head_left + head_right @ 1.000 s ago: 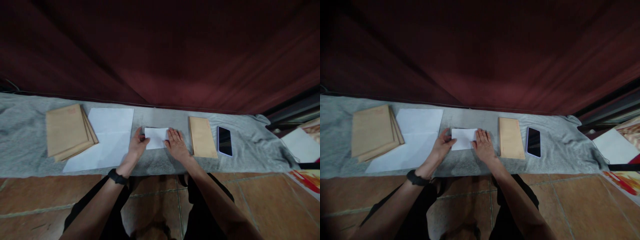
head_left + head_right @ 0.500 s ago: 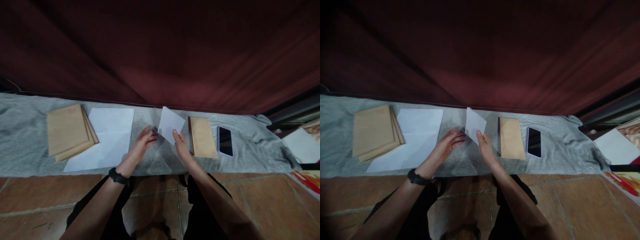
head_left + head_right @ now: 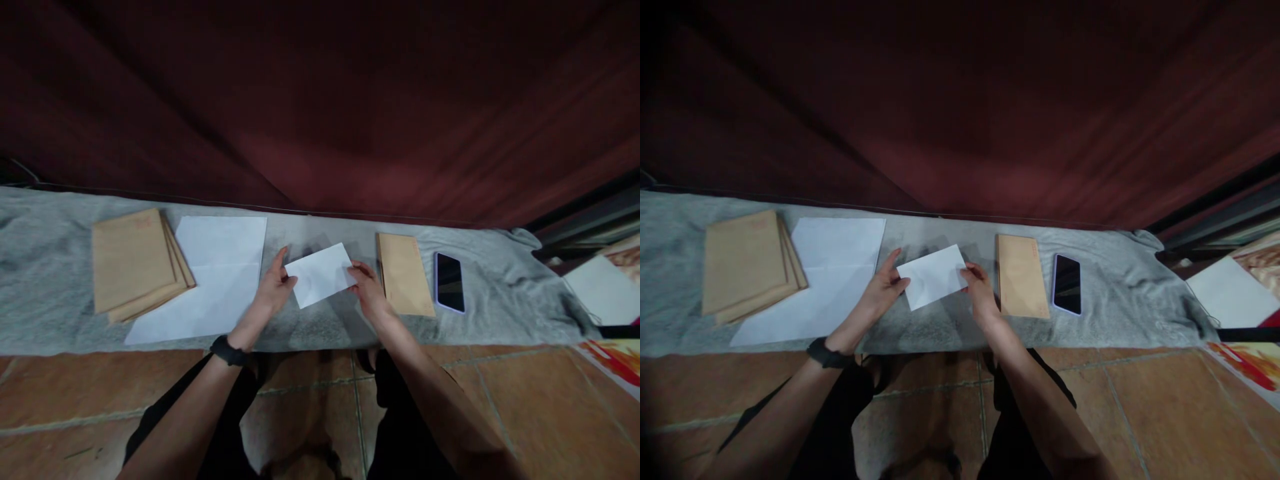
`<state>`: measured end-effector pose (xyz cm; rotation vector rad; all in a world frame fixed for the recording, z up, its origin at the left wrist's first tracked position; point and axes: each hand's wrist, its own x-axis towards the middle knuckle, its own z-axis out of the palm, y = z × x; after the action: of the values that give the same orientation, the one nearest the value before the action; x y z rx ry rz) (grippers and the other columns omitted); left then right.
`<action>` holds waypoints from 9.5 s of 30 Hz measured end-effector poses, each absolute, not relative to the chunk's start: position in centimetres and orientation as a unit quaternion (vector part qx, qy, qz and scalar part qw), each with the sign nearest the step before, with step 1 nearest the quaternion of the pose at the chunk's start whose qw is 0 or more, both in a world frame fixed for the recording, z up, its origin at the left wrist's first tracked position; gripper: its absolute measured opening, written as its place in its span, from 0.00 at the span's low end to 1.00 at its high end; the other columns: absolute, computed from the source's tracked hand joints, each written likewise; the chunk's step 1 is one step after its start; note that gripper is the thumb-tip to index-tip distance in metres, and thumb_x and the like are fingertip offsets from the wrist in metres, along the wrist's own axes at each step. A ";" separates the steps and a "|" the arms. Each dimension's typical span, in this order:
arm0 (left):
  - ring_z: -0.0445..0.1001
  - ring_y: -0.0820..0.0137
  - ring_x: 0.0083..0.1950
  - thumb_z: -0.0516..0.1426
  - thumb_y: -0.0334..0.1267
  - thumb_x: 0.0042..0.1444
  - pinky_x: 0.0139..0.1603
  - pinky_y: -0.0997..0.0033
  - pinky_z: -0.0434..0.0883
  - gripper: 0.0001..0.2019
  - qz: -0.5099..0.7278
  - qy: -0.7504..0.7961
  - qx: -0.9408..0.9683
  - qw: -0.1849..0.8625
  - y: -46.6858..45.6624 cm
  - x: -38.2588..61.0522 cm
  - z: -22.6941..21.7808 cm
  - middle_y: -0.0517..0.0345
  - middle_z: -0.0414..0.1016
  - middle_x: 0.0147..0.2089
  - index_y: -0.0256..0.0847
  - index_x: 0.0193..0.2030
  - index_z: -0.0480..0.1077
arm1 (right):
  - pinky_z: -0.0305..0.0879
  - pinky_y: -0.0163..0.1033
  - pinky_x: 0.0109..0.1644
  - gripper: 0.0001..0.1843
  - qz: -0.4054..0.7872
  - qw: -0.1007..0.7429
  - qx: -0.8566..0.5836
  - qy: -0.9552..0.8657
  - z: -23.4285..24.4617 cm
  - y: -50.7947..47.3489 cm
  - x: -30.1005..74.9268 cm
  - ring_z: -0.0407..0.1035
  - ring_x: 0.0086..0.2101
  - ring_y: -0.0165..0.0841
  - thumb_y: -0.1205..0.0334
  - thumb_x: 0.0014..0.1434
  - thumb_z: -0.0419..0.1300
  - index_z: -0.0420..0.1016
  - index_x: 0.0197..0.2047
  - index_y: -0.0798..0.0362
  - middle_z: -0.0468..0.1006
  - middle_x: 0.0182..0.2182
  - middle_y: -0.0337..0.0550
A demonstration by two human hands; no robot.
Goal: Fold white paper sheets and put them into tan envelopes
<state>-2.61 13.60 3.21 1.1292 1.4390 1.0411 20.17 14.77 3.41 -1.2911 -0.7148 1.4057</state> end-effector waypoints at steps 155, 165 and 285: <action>0.45 0.56 0.80 0.40 0.46 0.72 0.78 0.51 0.47 0.32 0.051 0.629 0.774 0.047 7.2 0.3 1.7 0.40 0.45 0.79 0.27 0.76 0.49 | 0.46 0.55 0.75 0.32 0.066 0.152 -0.567 -0.807 1.7 9.1 21.0 0.47 0.73 0.42 0.54 0.75 0.42 0.49 0.77 0.58 0.53 0.74 0.51; 0.46 0.56 0.79 0.41 0.45 0.72 0.77 0.47 0.50 0.30 0.086 0.616 0.782 0.040 6.9 -0.2 1.3 0.42 0.46 0.79 0.33 0.77 0.50 | 0.43 0.51 0.77 0.32 0.081 0.115 -0.490 -0.860 1.8 6.5 18.5 0.48 0.73 0.39 0.50 0.75 0.44 0.52 0.76 0.56 0.51 0.75 0.48; 0.48 0.59 0.79 0.48 0.45 0.71 0.78 0.52 0.52 0.31 0.116 0.465 0.877 0.046 4.0 2.3 2.0 0.37 0.53 0.77 0.28 0.74 0.55 | 0.48 0.52 0.76 0.31 0.098 0.141 -0.536 -0.826 2.2 7.4 20.5 0.48 0.73 0.41 0.54 0.76 0.40 0.52 0.76 0.59 0.51 0.75 0.52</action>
<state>2.31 3.97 1.98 2.6765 1.4187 0.3542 20.48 7.38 2.15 -1.5485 -2.3866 0.2817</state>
